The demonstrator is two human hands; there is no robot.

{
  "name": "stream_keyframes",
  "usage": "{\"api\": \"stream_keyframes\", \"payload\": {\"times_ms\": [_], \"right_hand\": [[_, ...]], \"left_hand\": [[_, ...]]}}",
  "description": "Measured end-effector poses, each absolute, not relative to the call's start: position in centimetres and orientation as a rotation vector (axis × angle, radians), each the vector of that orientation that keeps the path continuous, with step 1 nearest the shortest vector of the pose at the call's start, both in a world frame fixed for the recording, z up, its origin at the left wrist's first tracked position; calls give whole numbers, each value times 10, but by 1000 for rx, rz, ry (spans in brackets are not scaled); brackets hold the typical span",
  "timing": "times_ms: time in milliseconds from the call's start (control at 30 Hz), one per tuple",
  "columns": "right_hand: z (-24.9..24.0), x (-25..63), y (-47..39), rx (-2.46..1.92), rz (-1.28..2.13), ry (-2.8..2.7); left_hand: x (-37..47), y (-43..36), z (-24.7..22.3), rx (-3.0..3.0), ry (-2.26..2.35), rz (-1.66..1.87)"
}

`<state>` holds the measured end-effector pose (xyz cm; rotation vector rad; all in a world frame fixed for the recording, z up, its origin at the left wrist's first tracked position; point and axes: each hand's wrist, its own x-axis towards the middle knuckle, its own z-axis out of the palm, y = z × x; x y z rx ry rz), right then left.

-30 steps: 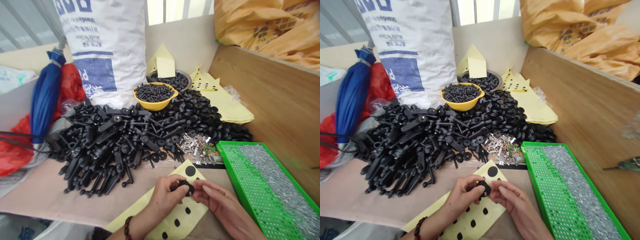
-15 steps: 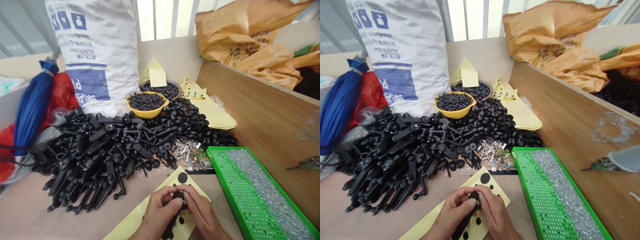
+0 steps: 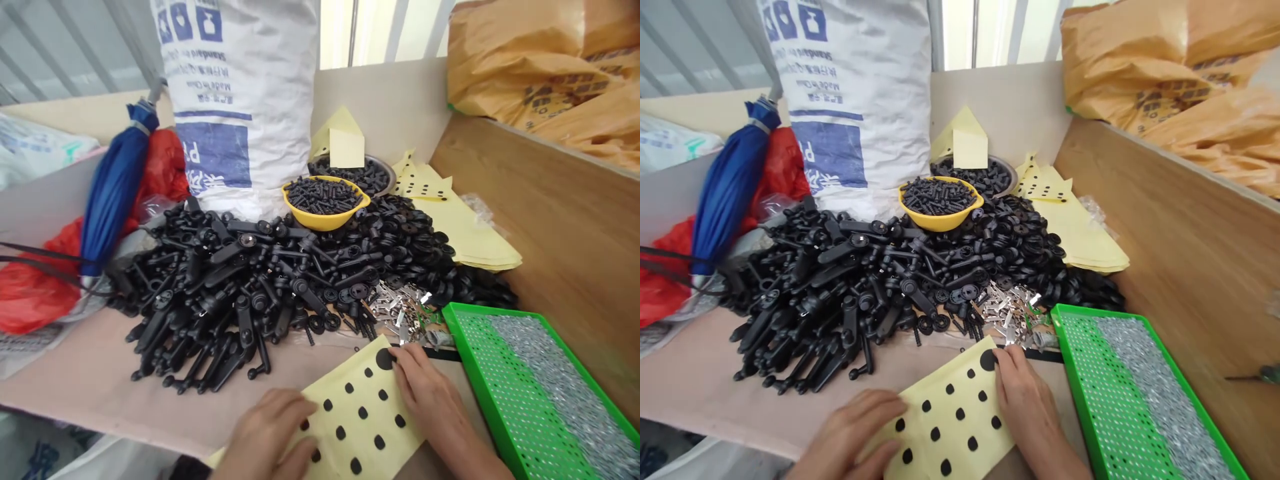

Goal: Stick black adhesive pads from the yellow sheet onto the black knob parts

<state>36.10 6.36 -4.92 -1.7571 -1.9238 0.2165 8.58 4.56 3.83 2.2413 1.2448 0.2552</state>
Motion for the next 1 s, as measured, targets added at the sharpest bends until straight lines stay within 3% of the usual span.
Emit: {"api": "stream_keyframes", "payload": {"times_ms": [267,733,1000], "right_hand": [[-58,364,56,-1696,105,-1972],[-50,370,49,-1593,266,-2003],[-58,371,49,-1644,102,-2003]], "left_hand": [[203,80,-16,2690,1070,119],[204,78,-28,2884,1025,185],[202,81,-30,2859,1009,192]]}}
